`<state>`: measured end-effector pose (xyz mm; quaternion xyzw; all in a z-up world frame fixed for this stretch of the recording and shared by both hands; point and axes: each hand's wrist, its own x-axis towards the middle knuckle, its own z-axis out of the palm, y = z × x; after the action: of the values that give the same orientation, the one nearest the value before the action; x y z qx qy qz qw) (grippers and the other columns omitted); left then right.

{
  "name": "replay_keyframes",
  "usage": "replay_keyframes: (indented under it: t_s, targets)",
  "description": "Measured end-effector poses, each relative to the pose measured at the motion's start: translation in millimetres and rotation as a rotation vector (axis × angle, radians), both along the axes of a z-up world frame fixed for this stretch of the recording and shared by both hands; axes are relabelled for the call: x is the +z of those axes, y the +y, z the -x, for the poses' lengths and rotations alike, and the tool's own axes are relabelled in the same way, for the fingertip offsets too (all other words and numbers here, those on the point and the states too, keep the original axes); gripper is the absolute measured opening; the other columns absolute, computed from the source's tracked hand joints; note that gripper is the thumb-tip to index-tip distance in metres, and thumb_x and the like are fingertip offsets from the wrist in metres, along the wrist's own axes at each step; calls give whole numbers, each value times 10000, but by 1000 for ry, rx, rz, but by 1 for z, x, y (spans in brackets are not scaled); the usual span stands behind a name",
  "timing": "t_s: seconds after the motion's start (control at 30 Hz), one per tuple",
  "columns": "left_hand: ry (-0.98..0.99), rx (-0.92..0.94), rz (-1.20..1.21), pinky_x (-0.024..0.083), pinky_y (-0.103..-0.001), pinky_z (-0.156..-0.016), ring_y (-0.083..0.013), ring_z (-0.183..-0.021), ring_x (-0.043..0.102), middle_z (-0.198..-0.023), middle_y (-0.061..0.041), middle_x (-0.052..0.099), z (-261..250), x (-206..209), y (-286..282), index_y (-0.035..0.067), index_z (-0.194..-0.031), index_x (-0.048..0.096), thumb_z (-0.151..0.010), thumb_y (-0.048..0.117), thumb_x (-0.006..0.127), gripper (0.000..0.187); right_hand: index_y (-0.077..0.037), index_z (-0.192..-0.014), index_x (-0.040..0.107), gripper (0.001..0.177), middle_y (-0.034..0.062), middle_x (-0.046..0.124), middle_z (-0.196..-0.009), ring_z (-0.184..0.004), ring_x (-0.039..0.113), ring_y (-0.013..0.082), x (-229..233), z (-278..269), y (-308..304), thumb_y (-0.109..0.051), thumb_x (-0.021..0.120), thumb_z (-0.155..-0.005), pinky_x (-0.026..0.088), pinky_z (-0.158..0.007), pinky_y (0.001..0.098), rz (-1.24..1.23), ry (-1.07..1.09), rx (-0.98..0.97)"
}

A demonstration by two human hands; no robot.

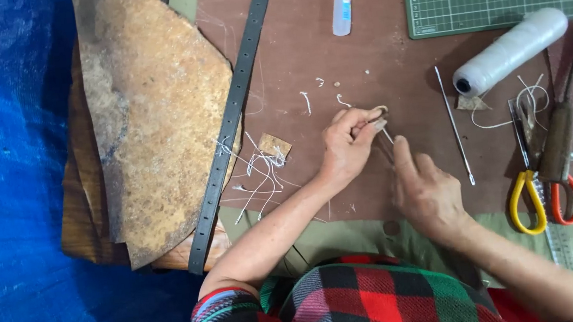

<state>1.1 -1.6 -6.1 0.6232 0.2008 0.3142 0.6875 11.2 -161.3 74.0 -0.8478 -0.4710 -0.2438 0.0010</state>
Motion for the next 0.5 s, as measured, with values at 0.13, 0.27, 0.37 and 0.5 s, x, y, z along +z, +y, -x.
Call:
replay_keyframes:
  t_s: [0.13, 0.27, 0.37, 0.5]
  targets:
    - [20, -7, 3, 507, -228, -577, -70, -631, 546, -746, -52, 599, 2, 6, 7, 142, -1006, 796, -832, 19, 812, 214, -64, -1393, 673, 474, 44, 551, -784, -466, 583, 169, 4, -10, 1, -195, 581, -946, 487, -408, 296, 5, 59, 55]
    - [3, -49, -4, 516, -218, -579, -35, -639, 542, -743, -34, 589, 5, 22, 14, 135, -1012, 796, -841, 8, 804, 214, -193, -1352, 672, 467, 181, 704, -996, -785, 532, 215, 7, -25, -7, -126, 676, -889, 432, -642, 314, -687, 1627, -272]
    - [-16, -114, -47, 520, -224, -578, -48, -629, 556, -744, -22, 583, 5, 10, 16, 148, -1017, 796, -840, 18, 811, 221, -55, -1306, 663, 380, 229, 633, -792, -408, 398, 77, 13, -20, -10, 25, 556, -949, 328, -316, 188, -1297, 2344, -166]
    - [-40, -120, -101, 520, -257, -581, -96, -599, 571, -727, -13, 551, 3, 4, 11, 161, -1019, 805, -838, 48, 828, 215, -42, -1335, 660, 420, 293, 622, -770, -404, 433, 105, -3, -12, -14, 33, 599, -926, 356, -327, 227, -1381, 2329, -135]
